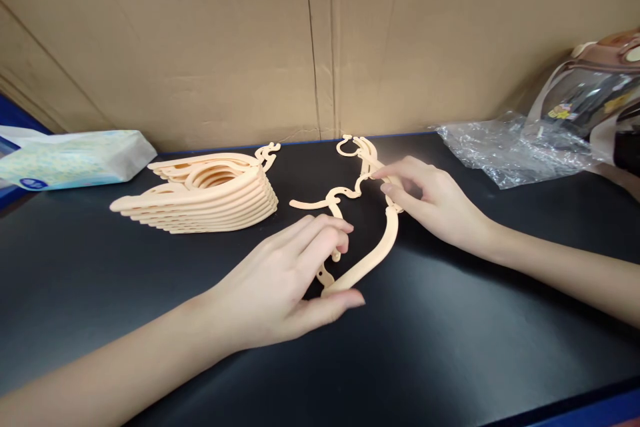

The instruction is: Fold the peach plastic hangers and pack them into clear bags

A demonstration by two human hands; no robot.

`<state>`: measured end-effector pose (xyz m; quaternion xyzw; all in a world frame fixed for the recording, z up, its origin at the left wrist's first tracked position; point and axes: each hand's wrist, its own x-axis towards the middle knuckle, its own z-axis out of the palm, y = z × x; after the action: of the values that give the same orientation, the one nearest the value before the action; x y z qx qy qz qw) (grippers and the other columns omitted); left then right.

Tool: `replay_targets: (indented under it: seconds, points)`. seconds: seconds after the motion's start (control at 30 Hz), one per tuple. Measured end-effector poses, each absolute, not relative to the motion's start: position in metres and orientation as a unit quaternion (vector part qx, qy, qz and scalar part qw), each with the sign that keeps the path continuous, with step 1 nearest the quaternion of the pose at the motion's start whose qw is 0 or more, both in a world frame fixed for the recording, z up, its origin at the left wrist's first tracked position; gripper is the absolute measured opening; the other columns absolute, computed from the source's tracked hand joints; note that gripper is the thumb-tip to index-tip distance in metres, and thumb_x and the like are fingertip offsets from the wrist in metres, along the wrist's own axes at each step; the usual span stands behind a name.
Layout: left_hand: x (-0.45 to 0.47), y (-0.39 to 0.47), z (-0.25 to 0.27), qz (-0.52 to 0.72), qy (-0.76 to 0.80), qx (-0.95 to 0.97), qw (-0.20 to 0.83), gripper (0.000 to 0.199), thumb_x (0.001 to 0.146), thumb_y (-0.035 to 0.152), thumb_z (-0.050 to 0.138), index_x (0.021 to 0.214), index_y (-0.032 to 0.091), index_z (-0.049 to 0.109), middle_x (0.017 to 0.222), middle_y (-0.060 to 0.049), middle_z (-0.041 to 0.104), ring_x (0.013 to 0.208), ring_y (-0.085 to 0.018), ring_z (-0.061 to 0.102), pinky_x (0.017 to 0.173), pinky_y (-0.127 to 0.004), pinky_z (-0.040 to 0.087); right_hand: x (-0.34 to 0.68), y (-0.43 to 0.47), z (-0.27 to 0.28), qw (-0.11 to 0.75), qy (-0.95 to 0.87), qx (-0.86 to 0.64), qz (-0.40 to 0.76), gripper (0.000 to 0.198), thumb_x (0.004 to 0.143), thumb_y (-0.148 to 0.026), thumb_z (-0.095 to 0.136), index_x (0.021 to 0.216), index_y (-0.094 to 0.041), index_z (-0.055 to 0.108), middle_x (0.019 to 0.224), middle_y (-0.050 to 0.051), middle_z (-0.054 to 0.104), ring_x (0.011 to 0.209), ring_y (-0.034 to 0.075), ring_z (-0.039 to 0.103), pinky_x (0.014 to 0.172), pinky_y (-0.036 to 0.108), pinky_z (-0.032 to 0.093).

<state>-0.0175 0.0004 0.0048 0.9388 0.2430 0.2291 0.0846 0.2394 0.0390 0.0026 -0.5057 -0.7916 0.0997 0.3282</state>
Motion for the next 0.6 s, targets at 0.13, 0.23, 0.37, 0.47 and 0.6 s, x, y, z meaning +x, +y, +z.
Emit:
replay_targets:
  seconds: [0.13,0.23,0.37,0.47,0.6]
  points:
    - [-0.0162,-0.0005,0.0076,0.214,0.218,0.948,0.085,0.031,0.091,0.035,0.063,0.112,0.016,0.050,0.120,-0.009,0.060,0.105,-0.017,0.058,0.087,-0.025,0.049,0.2395,0.0389,0.0029,0.323,-0.803,-0.491,0.092,0.021,0.093,-0.027,0.050,0.107,-0.021,0.066,0.082,0.001,0.061,0.069,0.015,0.053,0.071,0.033,0.041]
    - [-0.0151,-0.0012,0.0104,0.204,0.201,0.955,0.075,0.019,0.091,0.020,0.060,0.108,0.017,0.052,0.121,-0.009,0.061,0.105,-0.016,0.058,0.089,-0.025,0.048,0.2393,0.0389,0.0034,0.319,-0.809,-0.486,0.085,0.020,0.094,-0.028,0.050,0.105,-0.022,0.065,0.082,0.001,0.061,0.069,0.016,0.054,0.071,0.033,0.041]
    - [-0.0132,-0.0020,0.0134,0.205,0.189,0.958,0.067,0.019,0.089,0.011,0.054,0.108,0.016,0.055,0.116,-0.009,0.063,0.103,-0.016,0.059,0.090,-0.026,0.049,0.2390,0.0389,0.0036,0.314,-0.812,-0.485,0.086,0.018,0.093,-0.028,0.051,0.105,-0.022,0.064,0.086,0.002,0.063,0.069,0.016,0.054,0.071,0.033,0.041]
    - [-0.0127,-0.0018,0.0137,0.206,0.182,0.959,0.068,0.021,0.089,0.007,0.051,0.107,0.015,0.057,0.115,-0.008,0.063,0.100,-0.015,0.059,0.087,-0.025,0.049,0.2389,0.0389,0.0031,0.308,-0.817,-0.480,0.087,0.017,0.093,-0.027,0.051,0.104,-0.022,0.063,0.086,0.002,0.063,0.070,0.016,0.054,0.072,0.033,0.041]
    - [-0.0143,-0.0011,0.0128,0.188,0.183,0.962,0.076,0.029,0.085,-0.001,0.048,0.109,0.015,0.055,0.119,-0.007,0.061,0.102,-0.014,0.056,0.091,-0.024,0.045,0.2389,0.0390,0.0018,0.299,-0.829,-0.465,0.082,0.015,0.091,-0.024,0.051,0.103,-0.022,0.061,0.082,0.001,0.062,0.077,0.018,0.055,0.077,0.035,0.041]
